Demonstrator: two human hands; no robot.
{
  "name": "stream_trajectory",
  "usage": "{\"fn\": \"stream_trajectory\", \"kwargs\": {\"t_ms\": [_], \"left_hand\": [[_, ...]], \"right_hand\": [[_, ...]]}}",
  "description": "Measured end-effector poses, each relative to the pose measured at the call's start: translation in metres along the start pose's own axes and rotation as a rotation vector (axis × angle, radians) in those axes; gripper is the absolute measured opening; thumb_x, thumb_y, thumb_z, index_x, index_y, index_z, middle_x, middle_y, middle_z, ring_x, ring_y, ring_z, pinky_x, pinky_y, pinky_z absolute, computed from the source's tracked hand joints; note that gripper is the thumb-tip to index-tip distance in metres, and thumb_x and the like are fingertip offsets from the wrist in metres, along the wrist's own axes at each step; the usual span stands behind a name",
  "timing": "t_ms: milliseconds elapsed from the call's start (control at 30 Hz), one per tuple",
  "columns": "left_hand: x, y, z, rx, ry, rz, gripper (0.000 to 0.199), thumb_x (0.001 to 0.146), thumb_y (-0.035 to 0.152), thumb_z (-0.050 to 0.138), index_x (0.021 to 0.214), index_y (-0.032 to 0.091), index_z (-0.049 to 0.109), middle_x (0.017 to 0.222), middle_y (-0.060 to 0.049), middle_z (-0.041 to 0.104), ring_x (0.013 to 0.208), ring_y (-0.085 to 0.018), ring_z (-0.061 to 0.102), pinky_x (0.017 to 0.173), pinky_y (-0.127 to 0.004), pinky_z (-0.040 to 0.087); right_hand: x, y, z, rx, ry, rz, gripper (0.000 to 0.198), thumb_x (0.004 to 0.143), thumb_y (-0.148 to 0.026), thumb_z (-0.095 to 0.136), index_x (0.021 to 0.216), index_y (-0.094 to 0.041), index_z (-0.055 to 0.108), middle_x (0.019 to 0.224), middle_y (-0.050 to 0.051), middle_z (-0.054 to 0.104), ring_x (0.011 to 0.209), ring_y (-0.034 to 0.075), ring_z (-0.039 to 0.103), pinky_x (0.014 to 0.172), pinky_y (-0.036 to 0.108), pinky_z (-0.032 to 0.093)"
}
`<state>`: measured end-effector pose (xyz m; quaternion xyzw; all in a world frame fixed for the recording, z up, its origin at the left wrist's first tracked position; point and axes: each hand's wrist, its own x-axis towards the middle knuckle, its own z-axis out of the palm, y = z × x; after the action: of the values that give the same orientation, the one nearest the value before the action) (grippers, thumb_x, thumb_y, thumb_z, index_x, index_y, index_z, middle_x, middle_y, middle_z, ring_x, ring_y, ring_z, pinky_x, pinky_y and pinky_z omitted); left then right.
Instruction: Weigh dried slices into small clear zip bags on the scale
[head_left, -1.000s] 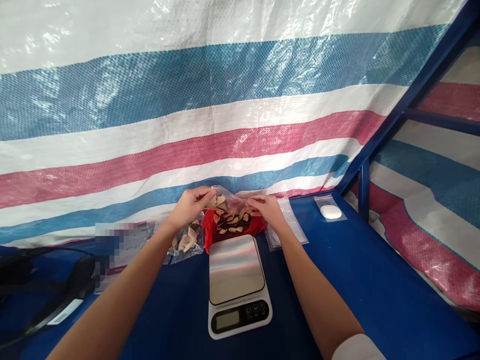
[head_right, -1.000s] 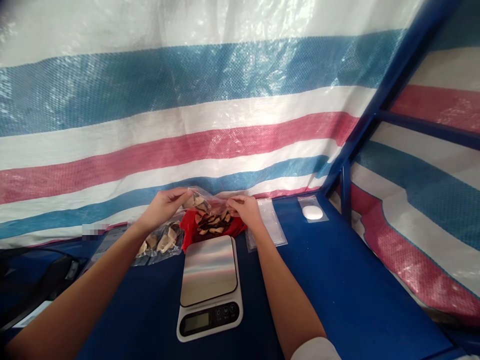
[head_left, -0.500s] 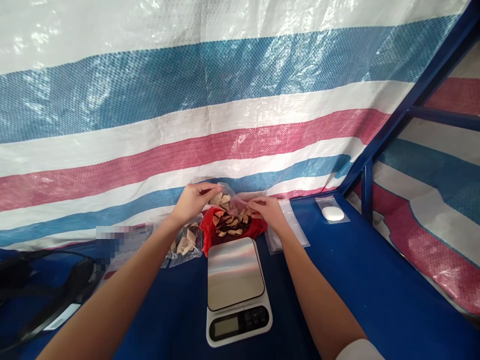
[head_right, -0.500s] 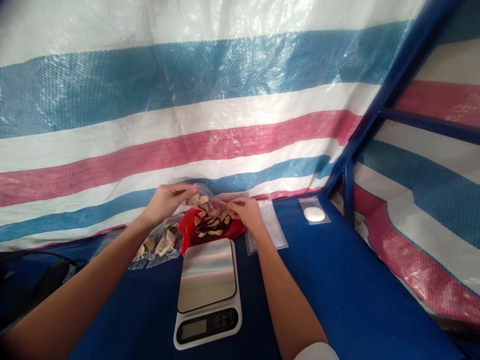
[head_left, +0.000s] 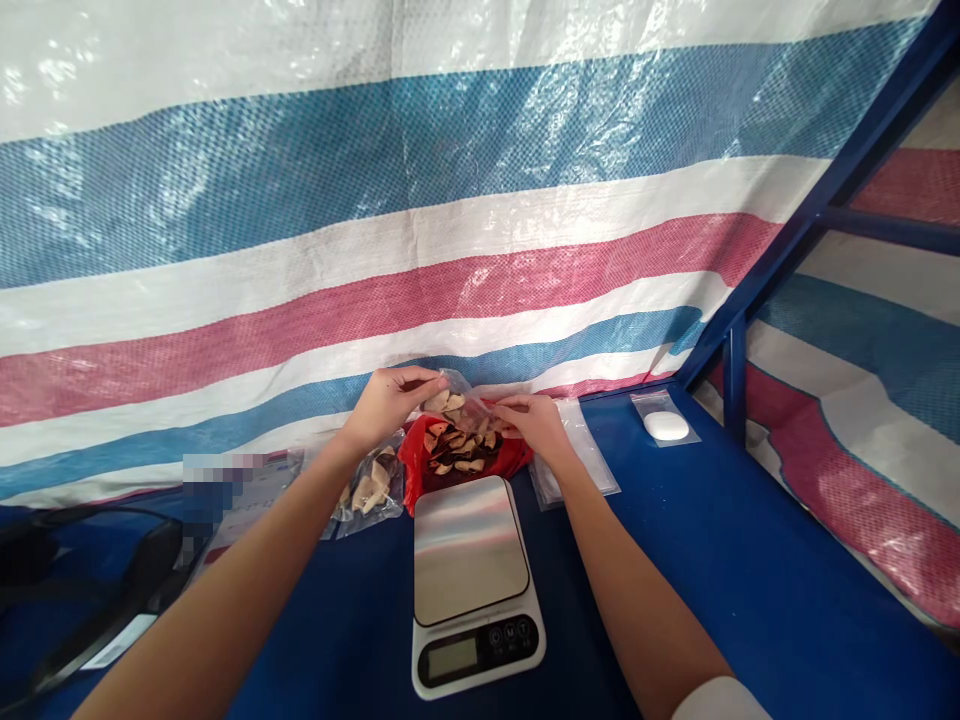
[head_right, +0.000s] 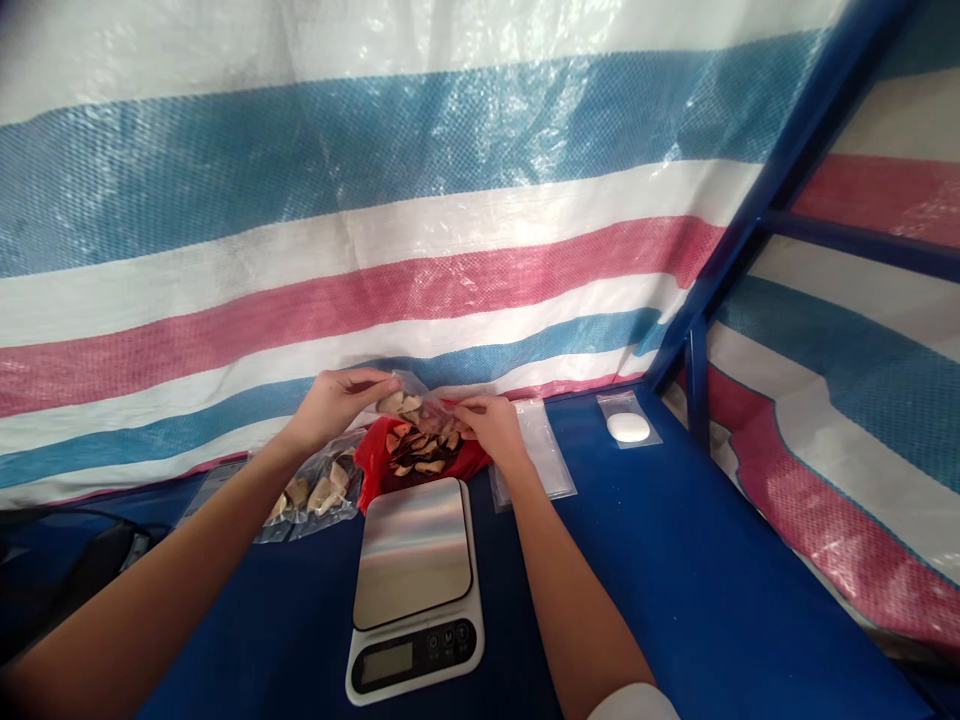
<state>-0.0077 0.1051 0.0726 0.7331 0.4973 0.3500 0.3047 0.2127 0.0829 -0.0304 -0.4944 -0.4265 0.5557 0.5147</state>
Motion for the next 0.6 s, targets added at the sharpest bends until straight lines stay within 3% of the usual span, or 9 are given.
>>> {"fn": "stream_trajectory", "kwargs": {"t_ms": [133,333,600], "left_hand": [[-0.001,0.0,-0.002,-0.007,0.024,0.005,0.04,0.074,0.06,0.079,0.086,0.022,0.082,0.094,-0.007,0.08,0.091,-0.026,0.072,0.089,-0.038,0.057],[-0.001,0.015,-0.005,0.031,-0.036,0.025,0.044,0.08,0.064,0.072,0.092,0.023,0.082,0.1,-0.007,0.08,0.096,-0.028,0.072,0.09,-0.04,0.058],[0.002,0.021,-0.007,0.129,-0.08,0.076,0.049,0.082,0.066,0.068,0.095,0.021,0.081,0.101,-0.008,0.08,0.094,-0.028,0.072,0.087,-0.038,0.057]], "right_hand": [[-0.002,-0.002,-0.002,-0.072,0.016,-0.017,0.016,0.077,-0.035,0.077,0.085,-0.021,0.08,0.079,0.005,0.078,0.075,0.024,0.075,0.067,0.035,0.066],[-0.004,-0.006,0.001,0.051,-0.01,0.029,0.016,0.077,-0.033,0.078,0.089,-0.022,0.081,0.078,0.003,0.077,0.074,0.021,0.075,0.068,0.032,0.066],[0.0,0.001,0.0,0.022,-0.016,0.06,0.01,0.074,-0.029,0.078,0.077,-0.021,0.081,0.075,0.005,0.077,0.075,0.023,0.075,0.065,0.032,0.065]]}}
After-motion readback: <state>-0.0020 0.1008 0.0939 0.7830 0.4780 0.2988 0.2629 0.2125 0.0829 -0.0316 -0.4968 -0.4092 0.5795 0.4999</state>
